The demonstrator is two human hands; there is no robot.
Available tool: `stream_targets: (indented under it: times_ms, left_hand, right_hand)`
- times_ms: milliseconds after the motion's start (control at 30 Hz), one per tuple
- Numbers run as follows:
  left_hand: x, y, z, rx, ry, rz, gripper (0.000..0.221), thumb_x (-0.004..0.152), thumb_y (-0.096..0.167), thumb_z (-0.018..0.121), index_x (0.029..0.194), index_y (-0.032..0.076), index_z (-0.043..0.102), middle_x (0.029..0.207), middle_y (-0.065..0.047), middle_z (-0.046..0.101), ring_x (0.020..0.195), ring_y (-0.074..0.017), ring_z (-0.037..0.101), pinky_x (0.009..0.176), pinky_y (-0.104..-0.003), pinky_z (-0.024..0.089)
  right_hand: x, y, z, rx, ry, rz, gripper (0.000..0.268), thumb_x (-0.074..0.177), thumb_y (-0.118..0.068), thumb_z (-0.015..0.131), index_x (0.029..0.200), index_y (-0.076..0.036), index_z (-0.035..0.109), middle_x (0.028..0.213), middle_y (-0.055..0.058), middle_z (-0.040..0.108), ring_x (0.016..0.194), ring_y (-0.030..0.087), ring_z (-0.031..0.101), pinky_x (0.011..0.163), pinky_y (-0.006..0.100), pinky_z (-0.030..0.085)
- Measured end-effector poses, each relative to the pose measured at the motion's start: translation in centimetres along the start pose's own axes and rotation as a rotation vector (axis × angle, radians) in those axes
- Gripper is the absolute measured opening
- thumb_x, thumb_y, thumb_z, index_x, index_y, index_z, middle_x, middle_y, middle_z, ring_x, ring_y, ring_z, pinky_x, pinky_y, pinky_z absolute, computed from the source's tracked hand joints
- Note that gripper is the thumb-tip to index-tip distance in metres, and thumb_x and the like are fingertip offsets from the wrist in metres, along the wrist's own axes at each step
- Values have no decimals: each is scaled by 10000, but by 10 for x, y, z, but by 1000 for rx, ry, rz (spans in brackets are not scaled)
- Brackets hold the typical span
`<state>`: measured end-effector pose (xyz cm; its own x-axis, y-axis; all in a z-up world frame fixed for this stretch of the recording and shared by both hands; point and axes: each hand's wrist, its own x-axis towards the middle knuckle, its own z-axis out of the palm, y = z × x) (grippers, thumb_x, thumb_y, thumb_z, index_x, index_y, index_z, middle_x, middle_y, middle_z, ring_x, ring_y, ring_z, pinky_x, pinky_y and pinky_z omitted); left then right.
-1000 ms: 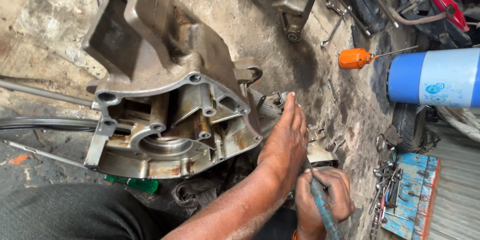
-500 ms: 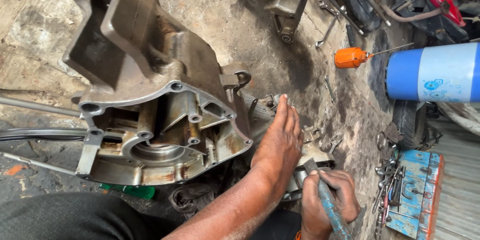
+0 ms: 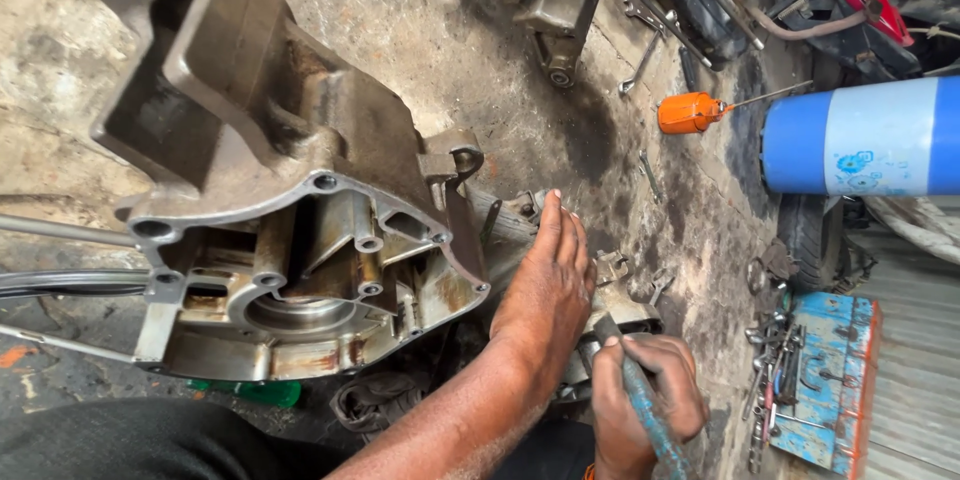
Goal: The person sits on the workshop floor and files the flat surface of a circular engine component held steady under their foot, using a long flat file with repeated strokes. They then switch to a green-handled scraper and continue working the same part's surface.
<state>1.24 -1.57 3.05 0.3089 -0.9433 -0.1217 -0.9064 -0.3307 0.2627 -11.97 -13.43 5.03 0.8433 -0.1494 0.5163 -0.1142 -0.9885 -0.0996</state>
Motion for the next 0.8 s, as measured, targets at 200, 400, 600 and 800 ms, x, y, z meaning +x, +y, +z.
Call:
stream_targets:
  times_ms: [200,400,600,800]
  left_hand:
    - [1,3,2,-11,38,-36,767,992,506,521,1574,48,321,1604,-290,300,1491,-466,210,1125,-725,29]
    - [1,2,5,-24,54,-40,738,1004,498,518,1551,23,378,1604,-288,318,1495,-465,224,1130,-724,40]
    - [-3,-2,2,10,13,-12,832,964,560,535,1564,22,328,1606,-284,285,1491,-453,202,1165,-750,32]
    - [-7,-2,0,-6,11,-14,822,985,557,525,1566,9,329,1605,-304,290,1483,-475,213,1158,-743,34]
  right_hand:
    - [-4,12,0,110,-71,76,155,762,108,724,868,15,659,845,136,702,764,218,732,651,288,589]
    - [1,-3,-2,67,-105,30,161,747,121,728,822,17,631,810,132,684,735,229,710,673,312,554]
    - [-19,28,7,139,-49,-57,141,796,108,706,855,-2,642,838,125,685,733,213,723,648,282,609]
    - [-14,16,3,48,10,-27,152,836,109,724,920,16,639,896,143,689,768,235,714,705,311,584]
